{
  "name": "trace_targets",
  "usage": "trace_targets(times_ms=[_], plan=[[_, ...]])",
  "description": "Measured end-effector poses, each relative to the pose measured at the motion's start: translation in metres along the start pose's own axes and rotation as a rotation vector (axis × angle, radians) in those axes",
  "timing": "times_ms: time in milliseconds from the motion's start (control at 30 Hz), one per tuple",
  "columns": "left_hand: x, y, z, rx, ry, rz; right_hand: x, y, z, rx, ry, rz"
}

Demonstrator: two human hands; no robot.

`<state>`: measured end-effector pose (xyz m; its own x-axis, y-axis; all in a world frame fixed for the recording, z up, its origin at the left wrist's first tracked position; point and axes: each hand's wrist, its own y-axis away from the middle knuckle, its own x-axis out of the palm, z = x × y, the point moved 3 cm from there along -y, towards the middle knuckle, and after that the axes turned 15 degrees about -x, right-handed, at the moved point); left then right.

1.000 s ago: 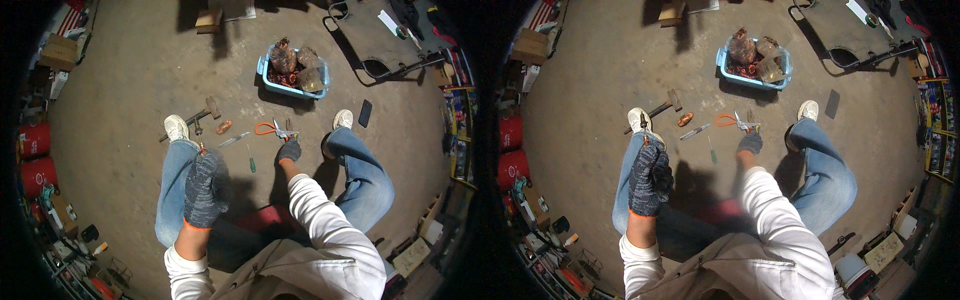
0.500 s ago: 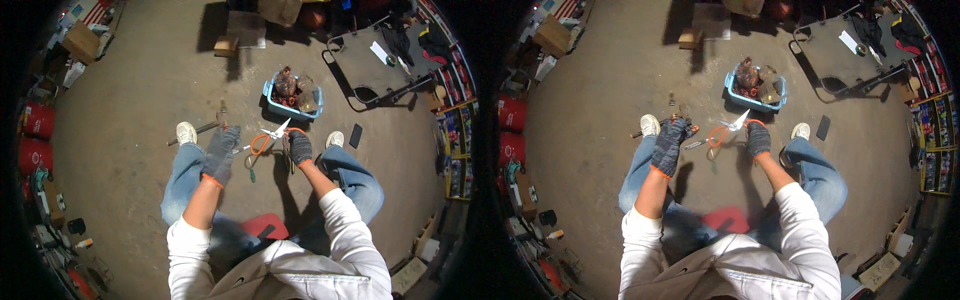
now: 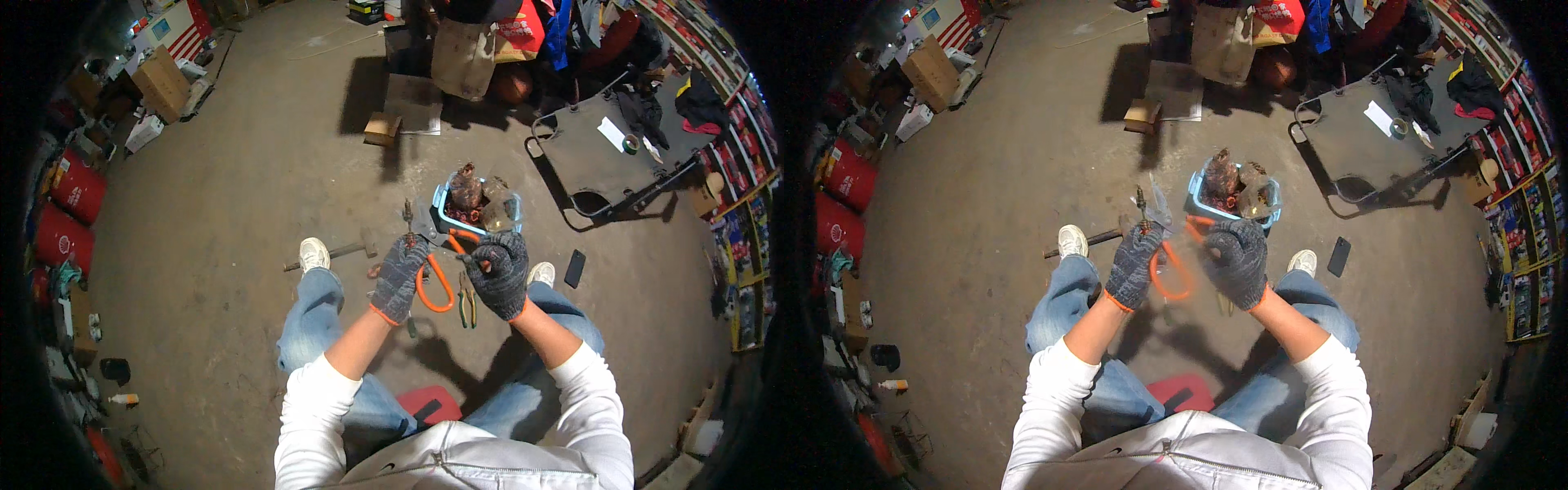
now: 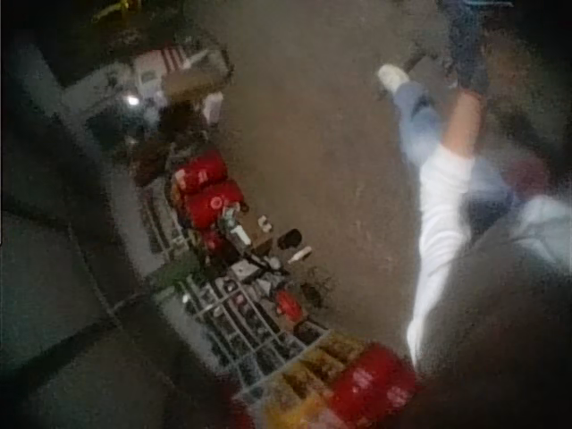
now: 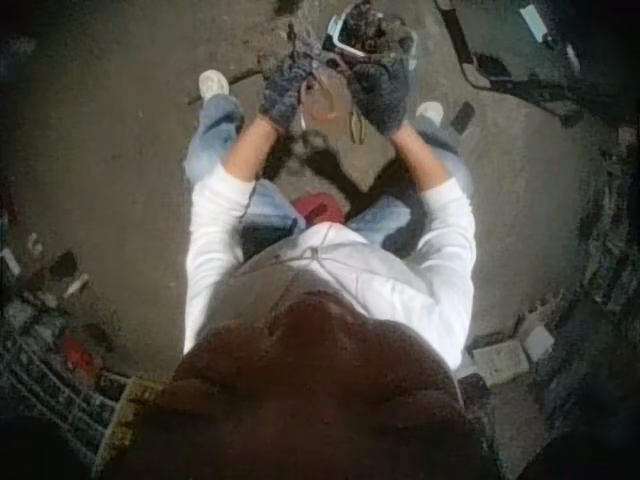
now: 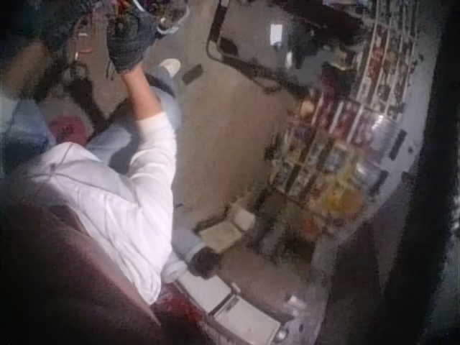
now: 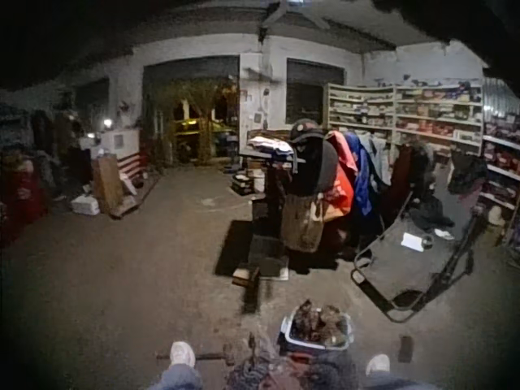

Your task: The person puts on gloves and uses pliers to manipulate a small metal part with a spring. They repeatedly squeeze and adjust the part while seated on the floor in a workshop.

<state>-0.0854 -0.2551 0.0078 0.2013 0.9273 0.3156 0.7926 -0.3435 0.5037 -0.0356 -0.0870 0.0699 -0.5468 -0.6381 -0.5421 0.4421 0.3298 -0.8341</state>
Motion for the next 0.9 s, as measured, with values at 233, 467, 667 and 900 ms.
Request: trace_targets(times_ms=[233,467,667,900], plan=[[0.008,0.004,0.008,0.441,-0.495,-0.005,0.044,0.047,0.004,0.567,-0.63,0.309],[0.017,0.013,0.007,0.098,-0.345,-0.028,0.065,0.058,0.0,1.233,-1.402,-0.096],[0.033,0.029,0.003,0.363,-0.466,0.105,0.046,0.031,-0.003,1.145,-1.633,-0.354],[-0.004,0.031,-0.016,-0.132,0.118,0.074,-0.014,0.002,-0.037,1.013,-0.876,0.048]])
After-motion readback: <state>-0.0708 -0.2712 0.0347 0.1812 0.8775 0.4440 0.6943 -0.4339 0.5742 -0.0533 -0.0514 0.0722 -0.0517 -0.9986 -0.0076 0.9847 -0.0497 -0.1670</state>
